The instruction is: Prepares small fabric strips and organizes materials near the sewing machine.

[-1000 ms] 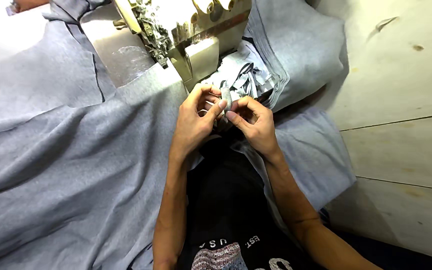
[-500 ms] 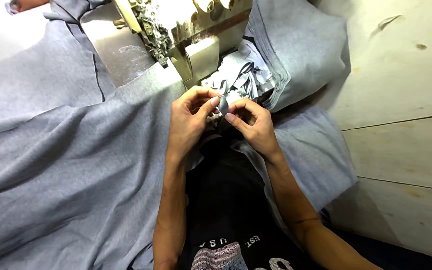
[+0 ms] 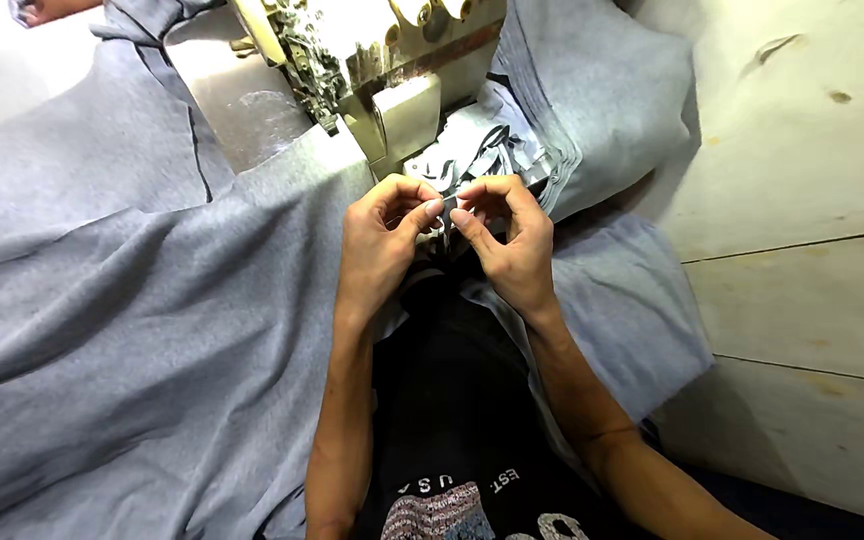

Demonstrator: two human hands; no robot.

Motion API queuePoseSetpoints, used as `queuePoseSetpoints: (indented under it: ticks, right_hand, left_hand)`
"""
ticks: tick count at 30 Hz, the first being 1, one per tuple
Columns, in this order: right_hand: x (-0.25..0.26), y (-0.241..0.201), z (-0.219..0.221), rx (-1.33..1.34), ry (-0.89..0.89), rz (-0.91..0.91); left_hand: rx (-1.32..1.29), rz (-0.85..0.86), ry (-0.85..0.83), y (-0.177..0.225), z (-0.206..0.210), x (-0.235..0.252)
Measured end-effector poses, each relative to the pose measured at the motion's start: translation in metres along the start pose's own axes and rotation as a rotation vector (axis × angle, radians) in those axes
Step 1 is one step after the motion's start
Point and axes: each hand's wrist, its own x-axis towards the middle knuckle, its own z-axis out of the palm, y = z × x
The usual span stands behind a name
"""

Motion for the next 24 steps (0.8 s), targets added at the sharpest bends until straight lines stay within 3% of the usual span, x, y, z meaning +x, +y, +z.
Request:
queuePoseSetpoints:
  ticks: [24]
  right_hand:
    - [0.0024, 0.0025, 0.0019, 0.008, -0.009, -0.029]
  left_hand:
    - [-0.122, -0.049, -0.059, -0.0001, -0.0031, -0.0038]
